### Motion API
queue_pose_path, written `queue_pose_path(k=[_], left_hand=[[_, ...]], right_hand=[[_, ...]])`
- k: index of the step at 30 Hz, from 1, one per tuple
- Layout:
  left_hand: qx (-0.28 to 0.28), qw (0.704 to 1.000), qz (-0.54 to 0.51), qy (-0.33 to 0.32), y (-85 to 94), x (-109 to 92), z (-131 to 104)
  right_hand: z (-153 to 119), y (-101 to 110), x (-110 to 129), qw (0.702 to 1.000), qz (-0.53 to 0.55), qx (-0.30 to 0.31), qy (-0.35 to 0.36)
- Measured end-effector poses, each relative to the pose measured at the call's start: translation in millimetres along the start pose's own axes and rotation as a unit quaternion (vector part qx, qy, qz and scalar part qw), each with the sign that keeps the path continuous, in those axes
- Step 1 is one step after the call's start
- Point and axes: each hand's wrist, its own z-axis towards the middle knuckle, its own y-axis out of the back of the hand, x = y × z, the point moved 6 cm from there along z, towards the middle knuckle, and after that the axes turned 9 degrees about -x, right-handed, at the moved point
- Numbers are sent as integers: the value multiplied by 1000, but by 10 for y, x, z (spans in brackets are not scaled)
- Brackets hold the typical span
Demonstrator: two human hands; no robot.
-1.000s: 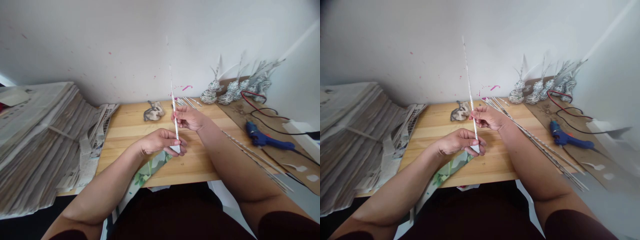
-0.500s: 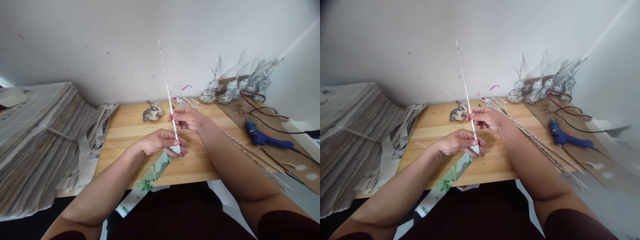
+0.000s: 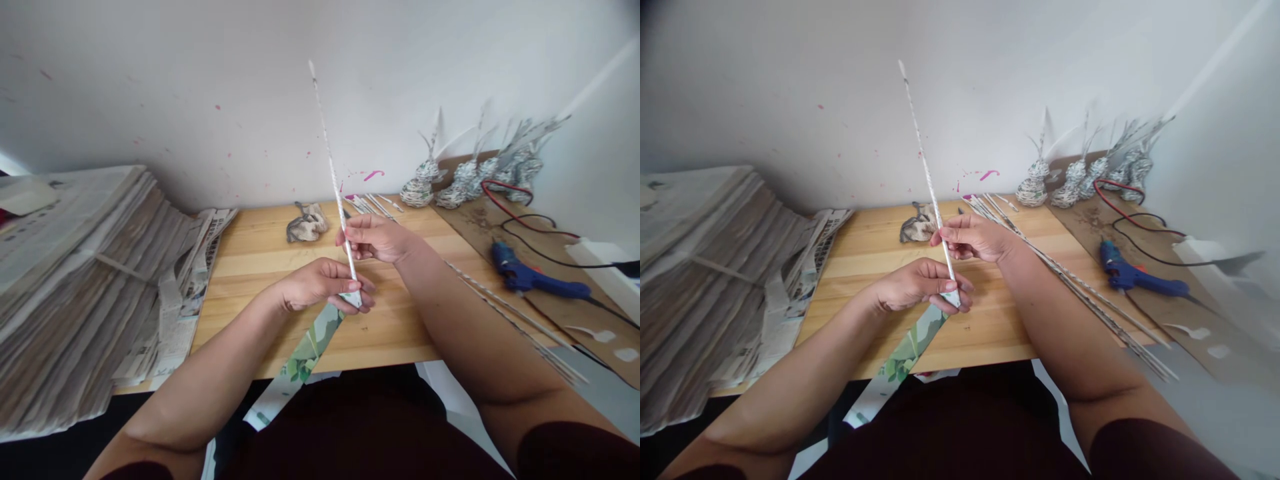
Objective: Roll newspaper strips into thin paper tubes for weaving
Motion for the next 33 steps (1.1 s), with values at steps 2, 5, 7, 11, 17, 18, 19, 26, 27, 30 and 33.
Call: queue_pose_path(k=[2,5,7,11,17,18,19,26,27,30,33], left_hand=[[-6,1000,-2,2,2,12,11],[-24,1000,-5,7,9,17,18],[-32,999,-6,10,11,9,15],[-31,999,-9,6,15,-23,-3],[-11,1000,5,-9,18,-31,-13],[-16,1000,5,-9,23,-26,-8],[-25,1000,5,-8,32,-22,-2],[-46,999,5,-4,55,-40,0],[-45,999,-2,-2,53,-44,-3],[-39,999,-16,5,36,-43,-8],[-41,999,-13,10,31,-24,0]], right_hand=[[25,8,-11,1000,-1,-3,2],[74,22,-15,999,-3,-33,10],[92,41,-9,997,-9,-69,15],[67,49,18,995,-12,-98,22],[14,-2,-12,999,-41,7,5],[24,11,-19,999,-48,2,6],[37,25,-24,998,-55,-9,8],[74,44,-7,997,-46,-66,10],[62,37,2,997,-41,-58,11],[29,22,14,999,-28,-24,10],[39,43,6,998,-53,-21,18]])
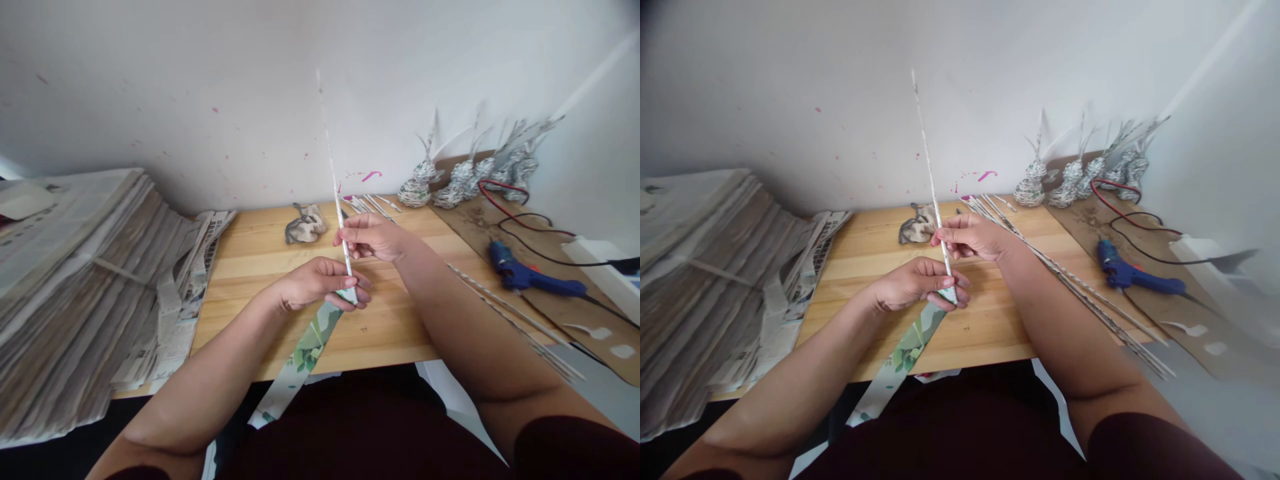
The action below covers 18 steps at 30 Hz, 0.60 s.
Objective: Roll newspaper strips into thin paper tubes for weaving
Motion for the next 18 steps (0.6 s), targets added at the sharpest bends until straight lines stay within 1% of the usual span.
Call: queue_pose_path(k=[3,5,6,8,10,11,12,16,18], left_hand=[[-12,1000,5,2,13,14,11],[-14,1000,2,0,19,9,10],[-12,1000,0,-1,18,4,7],[-4,1000,-2,-5,12,-8,-1],[4,1000,-2,-8,6,-16,-6],[7,1000,-3,-9,4,-17,-6],[8,1000,-3,-11,5,-18,-5],[6,1000,7,-18,19,-16,0],[7,1000,17,-18,22,-17,-4]], right_hand=[[33,36,-18,999,-20,-29,4],[35,49,-12,999,-9,-42,6],[26,44,-8,999,-2,-38,5],[-3,11,-6,1000,0,-12,-7],[-30,-25,-6,1000,-12,14,-18],[-35,-35,-4,1000,-18,17,-18],[-33,-36,1,1000,-22,11,-16],[5,-7,14,999,-20,-47,-5],[8,-3,23,998,-15,-58,-2]])
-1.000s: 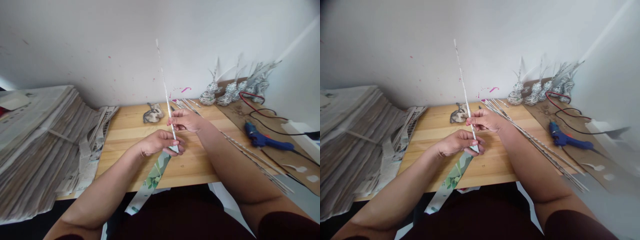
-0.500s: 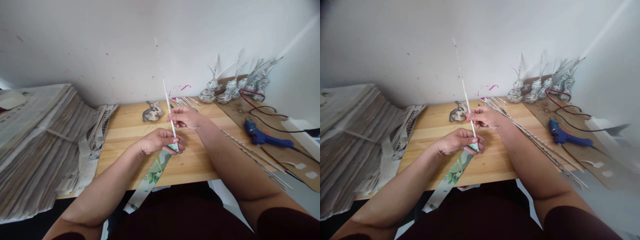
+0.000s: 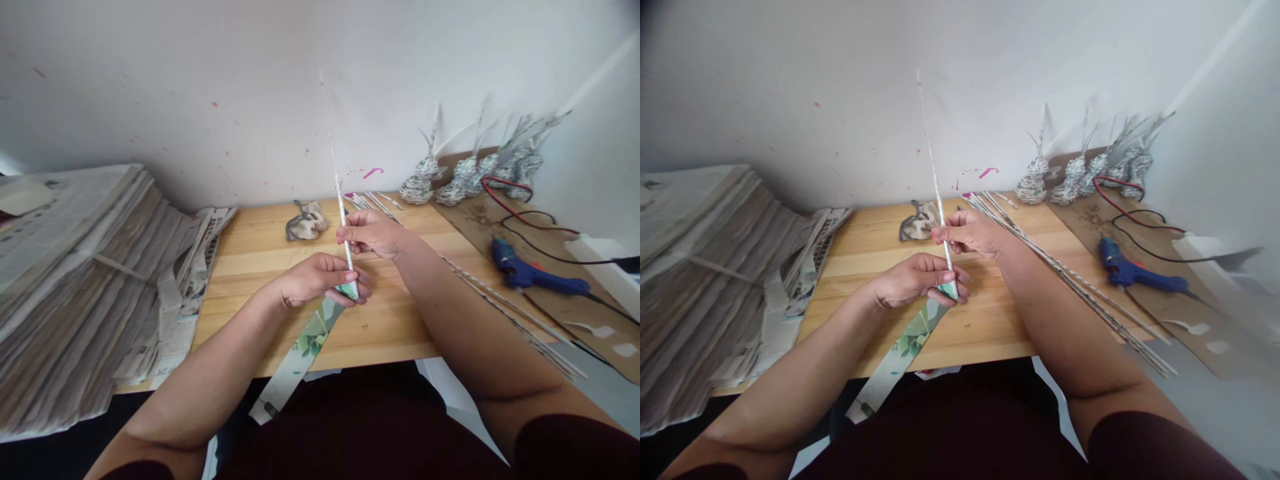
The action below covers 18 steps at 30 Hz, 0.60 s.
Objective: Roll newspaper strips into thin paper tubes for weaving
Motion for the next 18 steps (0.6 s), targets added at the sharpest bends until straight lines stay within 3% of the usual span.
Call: queue_pose_path(k=[6,14,18], left_hand=[[7,1000,1,7,-24,8,-7],[-7,1000,4,-1,-16,6,-1],[2,1000,1,-1,-25,-10,-19]], right_hand=[[-44,-20,5,998,14,56,-7],[14,29,7,1000,-1,-14,8],[-45,-4,18,999,4,33,-10]])
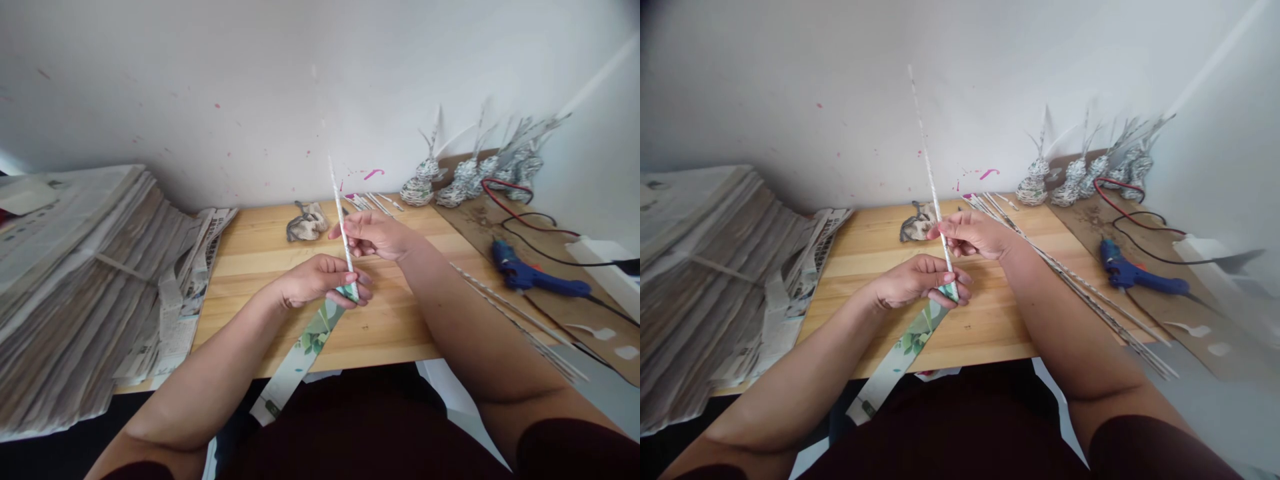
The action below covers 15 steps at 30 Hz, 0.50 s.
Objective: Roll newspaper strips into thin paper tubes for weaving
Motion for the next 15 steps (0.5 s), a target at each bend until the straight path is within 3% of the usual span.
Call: queue_pose_path(k=[3,9,15], left_hand=[[1,1000,1,-5,4,-2,0],[-9,1000,5,-3,29,-3,12],[7,1000,3,-10,14,-15,6]], right_hand=[[-5,-19,-17,999,-20,25,-1],[53,49,-25,998,-42,-47,24],[-24,-29,-34,998,-32,53,-10]])
